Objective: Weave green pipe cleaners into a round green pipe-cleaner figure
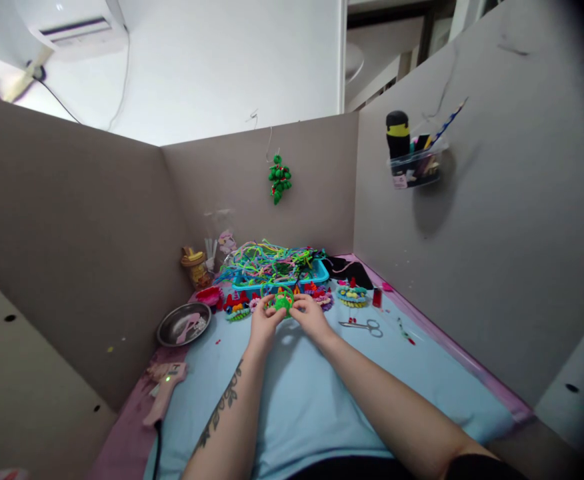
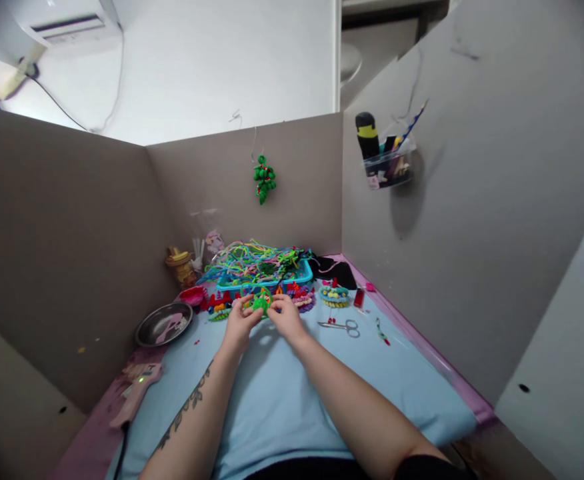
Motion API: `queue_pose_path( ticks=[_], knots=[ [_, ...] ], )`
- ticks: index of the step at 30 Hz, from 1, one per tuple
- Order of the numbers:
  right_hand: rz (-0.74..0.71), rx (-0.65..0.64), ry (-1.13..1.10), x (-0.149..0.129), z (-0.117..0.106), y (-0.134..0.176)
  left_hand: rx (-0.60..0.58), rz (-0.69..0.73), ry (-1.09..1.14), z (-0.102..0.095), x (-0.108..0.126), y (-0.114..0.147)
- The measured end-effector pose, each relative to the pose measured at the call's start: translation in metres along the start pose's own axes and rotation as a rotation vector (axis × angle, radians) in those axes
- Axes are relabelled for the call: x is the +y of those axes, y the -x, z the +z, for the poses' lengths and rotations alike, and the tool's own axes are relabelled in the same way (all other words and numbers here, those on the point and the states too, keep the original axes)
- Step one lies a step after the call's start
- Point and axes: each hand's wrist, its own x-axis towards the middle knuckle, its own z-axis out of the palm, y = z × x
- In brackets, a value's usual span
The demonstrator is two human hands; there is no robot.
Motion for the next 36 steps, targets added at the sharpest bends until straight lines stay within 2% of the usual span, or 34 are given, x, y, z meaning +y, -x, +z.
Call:
queue_pose_path(
  ticks=[13,16,22,28,36],
  knots=[
    [-0.047,0.033,0.015,0.004,-0.001,-0.002,0.014,-0.013,-0.003,0.001,0.0,0.001],
    [-0.012,0.04,-0.031,0.006,-0.002,-0.005,-0.002,-0.018,0.004,0.0,-0.001,0.0],
    [0.008,-0.059,-0.073,0.005,-0.009,-0.009,-0.047,-0.065,0.03,0.0,0.0,0.001],
    [0.034,-0.145,-0.155,0.002,-0.012,-0.01,-0.03,-0.093,0.027,0.0,0.003,0.002],
    [0.024,-0.137,-0.157,0.001,-0.009,-0.009,-0.099,-0.071,0.002,0.003,0.002,0.004]
  ],
)
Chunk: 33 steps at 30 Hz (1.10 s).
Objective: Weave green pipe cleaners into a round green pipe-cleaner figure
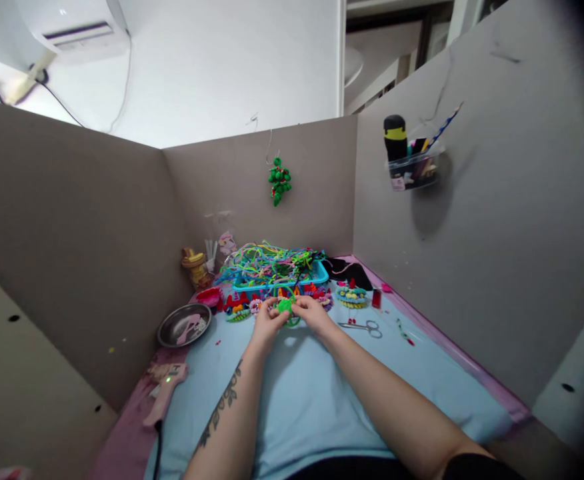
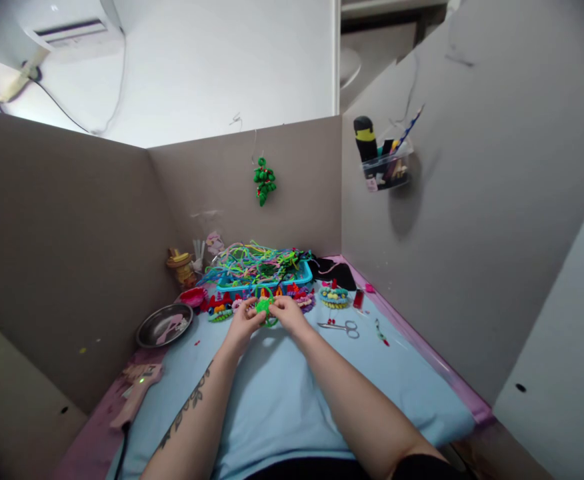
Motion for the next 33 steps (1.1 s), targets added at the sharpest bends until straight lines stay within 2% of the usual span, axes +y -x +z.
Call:
queue_pose_path(
  ticks=[6,17,21,23,25,29,33],
  knots=[
    [0.044,0.066,0.02,0.001,0.0,0.0,-0.042,0.01,0.017,-0.001,-0.001,0.0],
    [0.148,-0.071,-0.023,0.004,-0.001,0.001,-0.052,-0.001,-0.036,-0.004,0.004,-0.001],
    [0.048,0.047,0.009,0.002,-0.013,-0.005,-0.078,-0.058,-0.034,-0.01,0.015,0.001],
    [0.021,0.107,0.02,0.001,-0.019,-0.008,-0.139,-0.111,-0.016,-0.014,0.02,0.004],
    [0.01,0.107,0.01,0.002,-0.022,-0.01,-0.243,-0.155,0.046,-0.017,0.025,0.006],
    [0.021,0.012,0.0,0.004,-0.019,-0.009,-0.459,-0.177,0.191,-0.02,0.03,0.011],
    [0.019,-0.041,0.021,0.003,-0.015,-0.006,-0.551,-0.159,0.256,-0.023,0.03,0.013]
  ],
)
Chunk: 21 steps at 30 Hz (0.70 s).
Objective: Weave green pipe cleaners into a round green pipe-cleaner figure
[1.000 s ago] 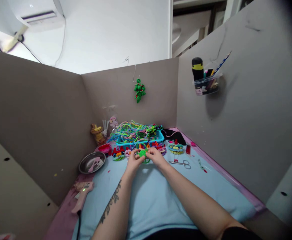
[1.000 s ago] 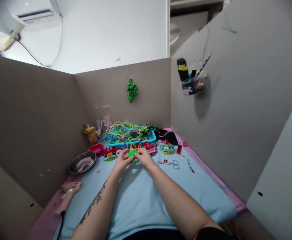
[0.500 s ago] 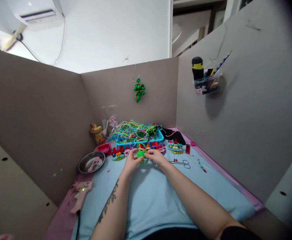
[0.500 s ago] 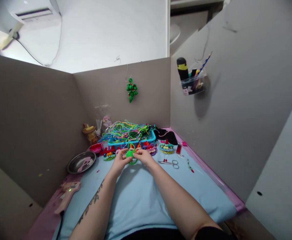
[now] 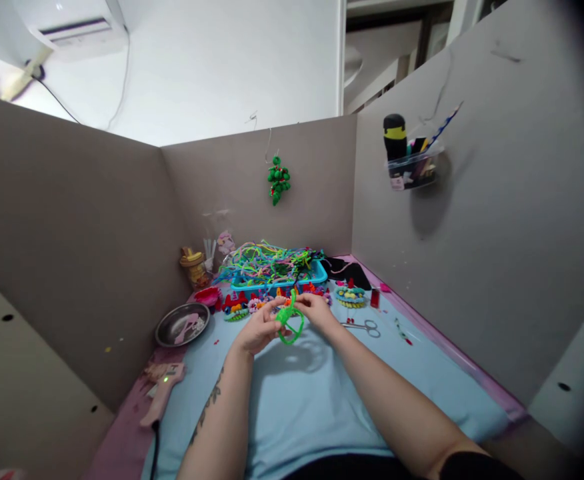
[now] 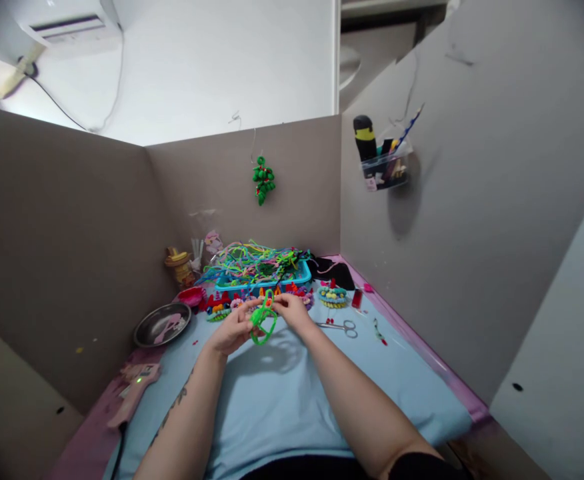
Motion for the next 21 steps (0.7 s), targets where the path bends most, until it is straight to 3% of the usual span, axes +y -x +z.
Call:
queue_pose_path(
  ticks=[4,9,11,16,19,21],
  knots=[
    [0.015,-0.015,-0.003,-0.003,-0.001,0.002,-0.014,0.008,0.024,-0.004,-0.001,0.0],
    [0.07,-0.158,-0.044,-0.002,0.003,0.004,0.006,-0.006,0.013,-0.004,-0.001,0.0],
    [0.068,-0.093,-0.072,-0.001,0.003,0.004,0.018,-0.007,-0.008,-0.004,-0.001,0.0],
    [0.059,0.272,-0.179,0.0,-0.01,-0.003,0.124,-0.059,-0.152,-0.008,-0.001,-0.001],
    [0.063,0.345,-0.239,-0.005,-0.021,-0.006,0.192,-0.091,-0.2,-0.013,-0.003,-0.003],
    [0.064,0.301,-0.294,-0.01,-0.023,-0.005,0.207,-0.087,-0.199,-0.016,-0.004,-0.003]
  ],
)
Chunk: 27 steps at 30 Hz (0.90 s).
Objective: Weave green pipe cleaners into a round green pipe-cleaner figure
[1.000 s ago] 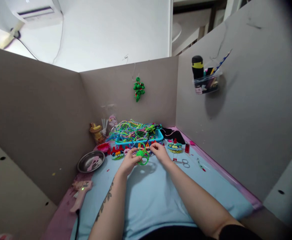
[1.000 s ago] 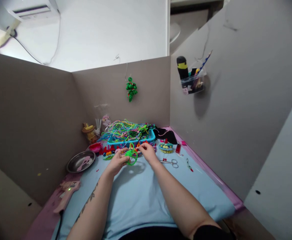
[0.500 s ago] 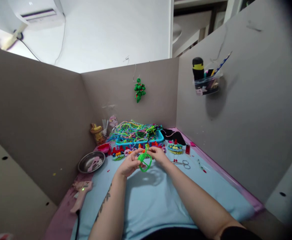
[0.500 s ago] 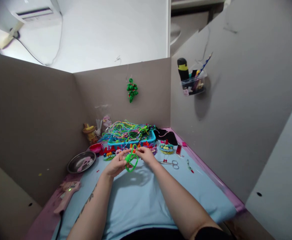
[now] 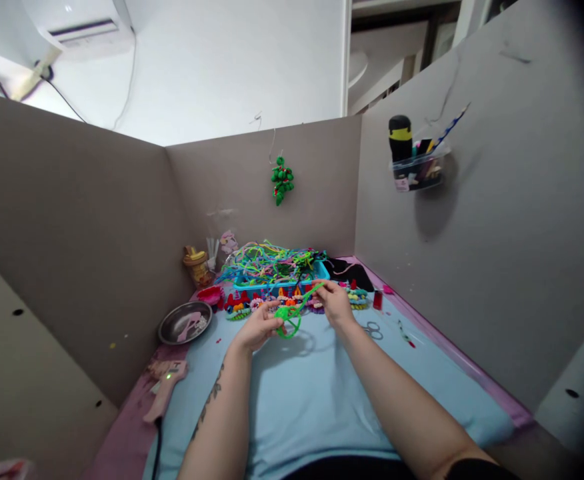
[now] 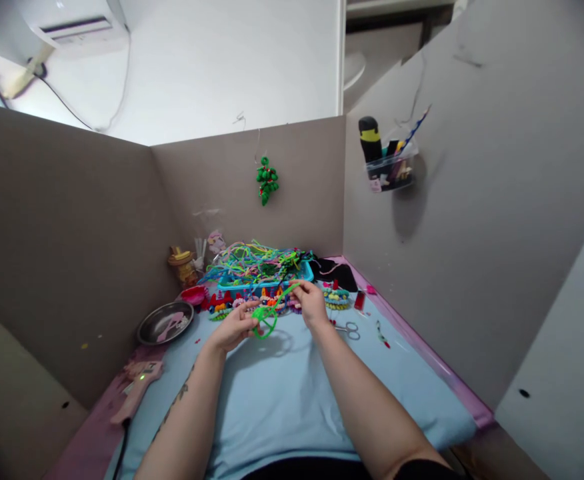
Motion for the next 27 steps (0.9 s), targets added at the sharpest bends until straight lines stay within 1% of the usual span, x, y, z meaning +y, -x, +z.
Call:
queue_pose_path(
  ticks=[3,6,10,16,19,21,24,27],
  knots=[
    [0.007,-0.157,-0.009,-0.009,0.005,0.008,0.004,0.014,0.02,-0.001,0.0,0.0],
    [-0.03,-0.283,0.083,-0.015,0.012,0.017,0.02,0.018,0.042,0.001,0.002,0.001],
    [-0.055,-0.383,0.157,-0.017,0.018,0.023,0.034,0.022,0.061,0.005,0.005,0.002],
    [0.026,-0.529,0.231,-0.015,0.022,0.029,0.067,0.048,0.074,0.008,0.006,0.001],
    [0.054,-0.567,0.26,-0.014,0.025,0.033,0.074,0.061,0.061,0.009,0.005,0.0],
    [0.07,-0.576,0.24,-0.012,0.027,0.034,0.091,0.076,0.04,0.01,0.005,0.0],
    [0.088,-0.549,0.2,-0.01,0.03,0.035,0.152,0.107,0.019,0.012,0.005,-0.001],
    [0.071,-0.541,0.18,-0.01,0.031,0.037,0.226,0.135,0.025,0.014,0.002,-0.004]
  ],
)
